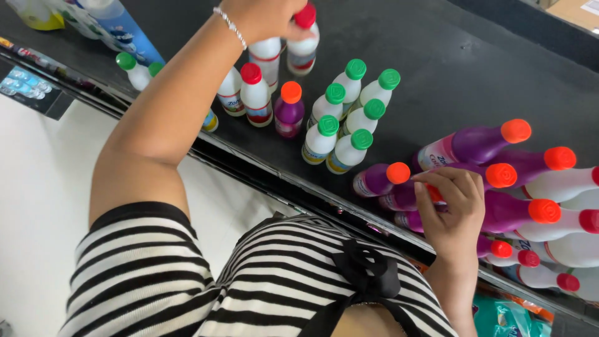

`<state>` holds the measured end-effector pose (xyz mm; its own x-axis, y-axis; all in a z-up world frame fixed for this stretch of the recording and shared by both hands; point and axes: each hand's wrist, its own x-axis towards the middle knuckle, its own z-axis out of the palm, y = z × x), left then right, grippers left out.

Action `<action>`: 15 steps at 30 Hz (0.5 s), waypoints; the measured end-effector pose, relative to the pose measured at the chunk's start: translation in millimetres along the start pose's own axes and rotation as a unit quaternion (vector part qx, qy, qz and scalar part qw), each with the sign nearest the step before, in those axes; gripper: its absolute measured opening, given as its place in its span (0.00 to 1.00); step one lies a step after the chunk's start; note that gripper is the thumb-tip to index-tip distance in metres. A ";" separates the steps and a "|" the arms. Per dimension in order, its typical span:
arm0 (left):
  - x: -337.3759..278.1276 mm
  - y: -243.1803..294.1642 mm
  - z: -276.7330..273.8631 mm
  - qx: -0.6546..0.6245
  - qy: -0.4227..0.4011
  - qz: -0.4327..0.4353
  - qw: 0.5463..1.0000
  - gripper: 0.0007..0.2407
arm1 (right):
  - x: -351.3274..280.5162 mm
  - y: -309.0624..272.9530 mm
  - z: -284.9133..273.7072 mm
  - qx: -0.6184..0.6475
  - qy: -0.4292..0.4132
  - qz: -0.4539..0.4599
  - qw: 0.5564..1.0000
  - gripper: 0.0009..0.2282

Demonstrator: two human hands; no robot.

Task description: Organizing and arranging various liquid cleaning bottles on a grocery store shelf.

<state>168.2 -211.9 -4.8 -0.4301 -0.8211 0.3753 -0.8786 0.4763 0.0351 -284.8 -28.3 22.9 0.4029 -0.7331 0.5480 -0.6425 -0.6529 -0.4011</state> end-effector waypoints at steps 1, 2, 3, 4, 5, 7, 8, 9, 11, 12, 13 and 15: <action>-2.0 0.9 -0.9 -0.002 0.002 0.003 1.000 0.21 | 2.3 -0.3 0.4 -0.004 0.001 0.001 1.000 0.06; -5.9 4.2 0.9 0.034 0.034 0.071 0.996 0.20 | 2.8 -0.6 -0.9 0.001 -0.012 0.003 1.000 0.07; -9.5 7.8 3.3 0.069 0.066 0.139 0.986 0.20 | 3.2 -0.2 -2.1 0.005 -0.026 0.006 1.000 0.08; -8.1 3.0 6.7 0.062 0.067 0.144 0.985 0.20 | 3.9 -1.3 -2.5 -0.001 -0.026 0.012 1.000 0.08; -6.0 -1.5 10.8 0.034 0.045 0.154 0.986 0.20 | 4.5 -1.7 -2.9 0.007 -0.044 0.016 0.999 0.10; -4.9 -5.9 22.8 -0.006 0.023 0.171 0.985 0.20 | 2.5 -2.6 -3.8 0.007 -0.065 0.031 0.997 0.12; -5.8 -8.0 26.6 -0.032 -0.053 0.039 0.997 0.18 | 0.9 -3.8 -2.6 0.019 -0.074 0.036 0.996 0.13; -6.4 -9.7 30.0 -0.055 -0.131 -0.092 0.985 0.17 | -0.6 -5.2 -2.0 0.030 -0.082 0.041 0.995 0.15; -12.3 6.2 6.2 -0.038 -0.135 -0.155 0.978 0.16 | -4.9 -4.4 -2.0 0.021 -0.072 0.042 0.996 0.16; -14.0 12.8 -7.4 -0.017 -0.135 -0.225 0.965 0.16 | -6.5 -4.2 -1.8 0.015 -0.064 0.036 0.997 0.17; -15.8 17.0 -15.4 -0.017 -0.137 -0.215 0.967 0.16 | -6.9 -4.3 -2.2 0.011 -0.057 0.043 0.997 0.17; -22.5 28.4 -25.4 -0.016 -0.172 -0.252 0.952 0.18 | -12.2 -5.8 -5.5 -0.010 -0.046 0.047 0.998 0.18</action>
<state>158.2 -171.9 11.3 -0.0029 -0.9998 -0.0215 -0.9870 -0.0006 0.1609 -289.6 -14.6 22.6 0.3974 -0.8056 0.4395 -0.6931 -0.5774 -0.4315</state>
